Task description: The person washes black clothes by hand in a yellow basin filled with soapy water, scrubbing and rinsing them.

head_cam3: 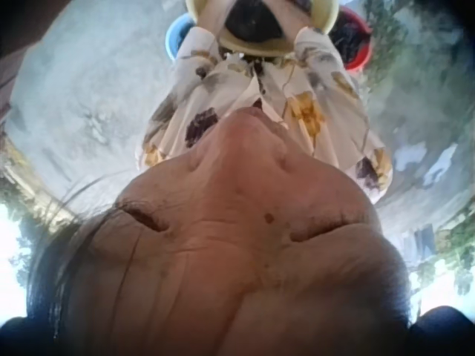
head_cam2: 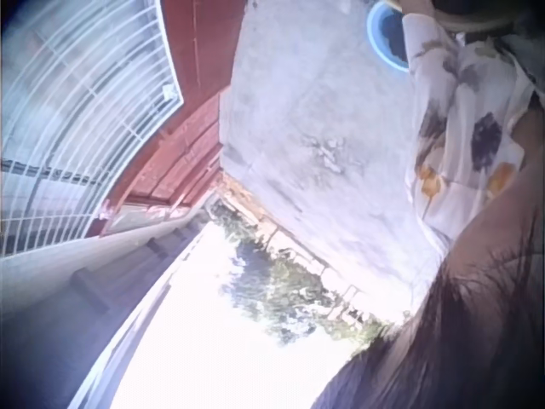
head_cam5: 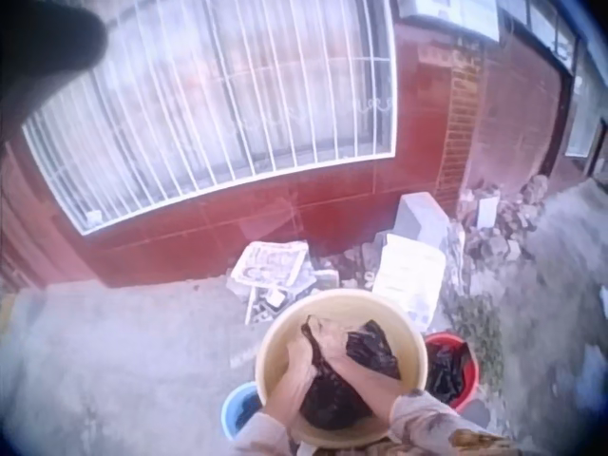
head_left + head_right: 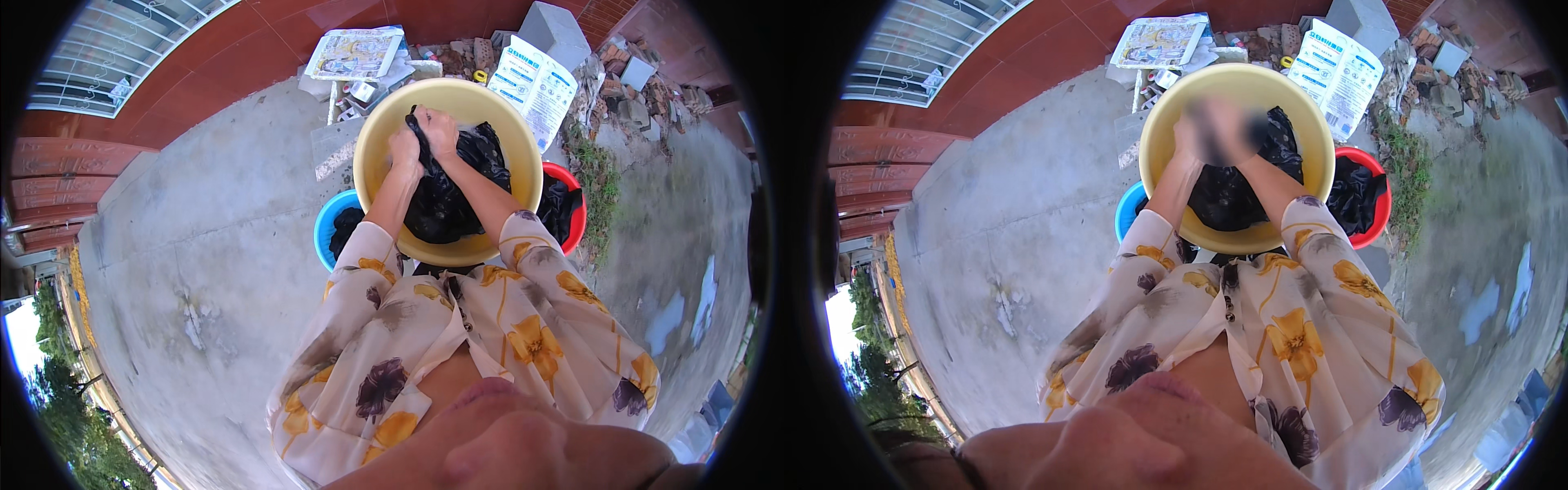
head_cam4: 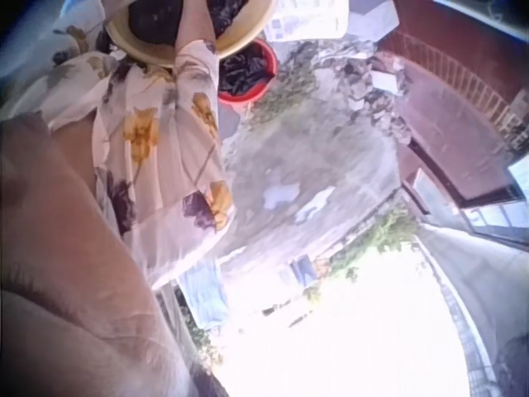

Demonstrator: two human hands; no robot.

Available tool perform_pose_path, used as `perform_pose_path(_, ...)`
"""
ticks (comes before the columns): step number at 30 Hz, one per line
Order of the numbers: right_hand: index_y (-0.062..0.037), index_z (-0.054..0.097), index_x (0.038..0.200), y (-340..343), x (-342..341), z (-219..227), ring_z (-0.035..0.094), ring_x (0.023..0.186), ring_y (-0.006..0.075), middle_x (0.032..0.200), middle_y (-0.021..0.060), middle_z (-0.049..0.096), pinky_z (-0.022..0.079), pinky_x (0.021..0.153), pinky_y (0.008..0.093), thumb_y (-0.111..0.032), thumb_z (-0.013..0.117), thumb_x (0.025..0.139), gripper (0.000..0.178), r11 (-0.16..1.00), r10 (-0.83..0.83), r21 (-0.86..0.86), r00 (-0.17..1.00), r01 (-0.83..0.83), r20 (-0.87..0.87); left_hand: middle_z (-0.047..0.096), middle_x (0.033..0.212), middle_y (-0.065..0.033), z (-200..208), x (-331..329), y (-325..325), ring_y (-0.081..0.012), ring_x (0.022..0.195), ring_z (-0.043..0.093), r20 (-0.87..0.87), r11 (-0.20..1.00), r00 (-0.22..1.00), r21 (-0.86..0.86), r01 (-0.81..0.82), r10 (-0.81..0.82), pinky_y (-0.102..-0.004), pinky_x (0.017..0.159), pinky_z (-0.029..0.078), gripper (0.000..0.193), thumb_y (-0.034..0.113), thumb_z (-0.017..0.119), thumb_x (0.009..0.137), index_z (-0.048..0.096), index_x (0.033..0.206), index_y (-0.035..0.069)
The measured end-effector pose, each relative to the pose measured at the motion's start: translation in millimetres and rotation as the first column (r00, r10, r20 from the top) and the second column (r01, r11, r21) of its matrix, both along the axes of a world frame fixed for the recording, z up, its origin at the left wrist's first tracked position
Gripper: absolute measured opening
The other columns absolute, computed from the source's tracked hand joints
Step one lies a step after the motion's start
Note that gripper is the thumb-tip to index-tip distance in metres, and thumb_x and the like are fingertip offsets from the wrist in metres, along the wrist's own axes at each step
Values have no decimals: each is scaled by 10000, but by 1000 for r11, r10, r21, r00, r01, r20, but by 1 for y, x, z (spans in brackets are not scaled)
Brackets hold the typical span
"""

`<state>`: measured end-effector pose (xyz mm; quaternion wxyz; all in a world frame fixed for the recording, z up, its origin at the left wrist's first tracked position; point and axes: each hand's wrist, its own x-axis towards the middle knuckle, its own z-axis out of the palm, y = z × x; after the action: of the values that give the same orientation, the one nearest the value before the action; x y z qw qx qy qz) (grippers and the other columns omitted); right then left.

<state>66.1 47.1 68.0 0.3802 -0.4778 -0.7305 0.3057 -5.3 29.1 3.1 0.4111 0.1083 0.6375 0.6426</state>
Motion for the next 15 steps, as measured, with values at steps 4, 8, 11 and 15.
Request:
perform_pose_path(4, -21, 678, 757, -8, -16, -14, 632, 729, 433, 703, 245, 611, 495, 678, 498, -412, 530, 934, 454, 998, -4, 60, 999, 1, 49, 673, 958, -100, -18, -48, -7, -184, 768, 639, 164, 951, 968, 277, 139, -189, -333, 654, 517, 310, 274, 563, 950, 655, 1061, 0)
perform_pose_path(8, -72, 718, 901, 49, 42, -28, 690, 789, 350, 811, 148, 709, 543, 742, 446, -404, 598, 928, 354, 996, -39, -72, 970, 58, 238, 612, 1255, -173, 58, -39, -39, -266, 1158, 571, -8, 971, 974, -79, 226, -227, -400, 1001, 425, 524, 401, 516, 977, 577, 1287, -17)
perform_pose_path(11, -89, 649, 1183, 62, 64, -19, 638, 1093, 307, 1136, 147, 685, 469, 970, 397, -478, 590, 928, 469, 970, 123, -228, 979, -84, 163, 492, 1430, -208, 37, -39, -49, -316, 1333, 456, -377, 939, 870, -257, 230, -317, -388, 1100, 336, 689, 535, 502, 959, 453, 1438, 42)
perform_pose_path(15, -93, 617, 1245, 31, 35, -46, 615, 1117, 302, 1163, 174, 659, 435, 991, 375, -510, 632, 897, 544, 935, 264, -200, 952, -291, -154, 619, 1234, -157, 8, -26, -3, -241, 1107, 600, 67, 975, 973, 18, 220, -221, -356, 952, 470, 627, 478, 537, 967, 535, 1330, -34)
